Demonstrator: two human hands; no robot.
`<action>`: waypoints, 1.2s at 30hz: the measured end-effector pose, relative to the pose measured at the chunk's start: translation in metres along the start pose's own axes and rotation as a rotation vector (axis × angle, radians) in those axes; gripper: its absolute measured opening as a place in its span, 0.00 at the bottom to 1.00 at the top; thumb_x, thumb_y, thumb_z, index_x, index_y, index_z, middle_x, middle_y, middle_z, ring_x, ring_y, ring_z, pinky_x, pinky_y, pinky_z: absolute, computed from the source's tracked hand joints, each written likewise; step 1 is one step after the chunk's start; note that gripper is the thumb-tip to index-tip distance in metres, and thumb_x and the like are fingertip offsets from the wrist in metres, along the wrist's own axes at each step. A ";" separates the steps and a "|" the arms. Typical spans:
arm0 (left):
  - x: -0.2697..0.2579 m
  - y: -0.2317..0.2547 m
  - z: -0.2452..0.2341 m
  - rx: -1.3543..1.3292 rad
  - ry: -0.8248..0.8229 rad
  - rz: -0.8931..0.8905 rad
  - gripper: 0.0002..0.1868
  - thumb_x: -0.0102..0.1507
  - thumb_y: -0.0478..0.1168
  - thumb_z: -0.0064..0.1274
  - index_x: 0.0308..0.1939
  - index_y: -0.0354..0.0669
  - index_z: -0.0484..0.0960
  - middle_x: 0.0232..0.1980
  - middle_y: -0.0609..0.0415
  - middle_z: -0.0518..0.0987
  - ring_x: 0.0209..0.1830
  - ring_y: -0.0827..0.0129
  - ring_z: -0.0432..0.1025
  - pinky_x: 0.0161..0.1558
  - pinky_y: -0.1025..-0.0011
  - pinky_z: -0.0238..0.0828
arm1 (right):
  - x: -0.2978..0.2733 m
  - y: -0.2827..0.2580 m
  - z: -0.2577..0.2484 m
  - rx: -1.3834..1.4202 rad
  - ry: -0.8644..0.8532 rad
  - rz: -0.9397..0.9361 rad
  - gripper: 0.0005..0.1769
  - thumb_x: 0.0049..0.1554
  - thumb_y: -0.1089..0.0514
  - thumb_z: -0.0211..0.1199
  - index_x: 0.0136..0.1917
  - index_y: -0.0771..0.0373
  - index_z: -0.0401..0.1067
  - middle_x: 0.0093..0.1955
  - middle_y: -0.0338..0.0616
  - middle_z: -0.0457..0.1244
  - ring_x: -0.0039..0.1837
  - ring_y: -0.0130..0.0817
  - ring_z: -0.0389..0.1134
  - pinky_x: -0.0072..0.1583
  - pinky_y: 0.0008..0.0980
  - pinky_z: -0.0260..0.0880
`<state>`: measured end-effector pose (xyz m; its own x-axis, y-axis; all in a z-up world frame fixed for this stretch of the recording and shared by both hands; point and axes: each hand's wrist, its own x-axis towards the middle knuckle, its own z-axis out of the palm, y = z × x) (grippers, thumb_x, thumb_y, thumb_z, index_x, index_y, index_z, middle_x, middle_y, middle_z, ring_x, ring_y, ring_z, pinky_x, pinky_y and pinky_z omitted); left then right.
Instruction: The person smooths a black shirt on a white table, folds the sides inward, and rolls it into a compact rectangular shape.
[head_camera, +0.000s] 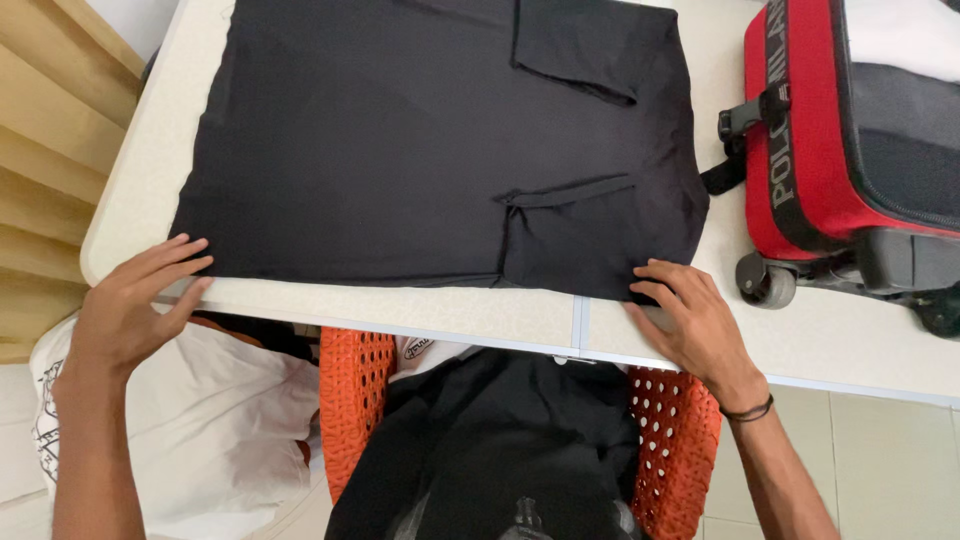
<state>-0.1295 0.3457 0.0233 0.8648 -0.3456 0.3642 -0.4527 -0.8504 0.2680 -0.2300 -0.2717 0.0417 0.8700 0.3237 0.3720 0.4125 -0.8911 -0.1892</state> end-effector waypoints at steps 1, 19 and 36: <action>-0.004 -0.004 -0.001 0.025 0.019 0.003 0.11 0.67 0.38 0.60 0.53 0.45 0.85 0.63 0.58 0.82 0.70 0.66 0.73 0.73 0.67 0.69 | -0.002 0.001 -0.001 -0.015 0.011 -0.027 0.13 0.54 0.58 0.69 0.52 0.63 0.75 0.60 0.44 0.67 0.68 0.44 0.67 0.68 0.43 0.67; 0.085 -0.065 -0.016 -0.788 0.228 -0.163 0.07 0.77 0.26 0.48 0.59 0.32 0.74 0.58 0.54 0.80 0.62 0.74 0.74 0.67 0.75 0.69 | 0.046 0.041 -0.027 0.363 0.031 0.348 0.10 0.67 0.59 0.60 0.57 0.69 0.72 0.47 0.49 0.70 0.49 0.31 0.71 0.49 0.32 0.71; 0.230 -0.143 0.124 -0.377 0.260 -0.176 0.06 0.73 0.32 0.57 0.53 0.34 0.80 0.45 0.48 0.81 0.42 0.62 0.78 0.44 0.65 0.73 | 0.116 0.112 0.043 0.254 0.083 0.500 0.16 0.67 0.53 0.64 0.55 0.72 0.75 0.50 0.58 0.71 0.51 0.44 0.73 0.53 0.39 0.72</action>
<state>0.1611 0.3387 -0.0418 0.8742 -0.0579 0.4821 -0.3929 -0.6676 0.6324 -0.0712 -0.3207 0.0249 0.9561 -0.1537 0.2494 0.0166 -0.8215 -0.5699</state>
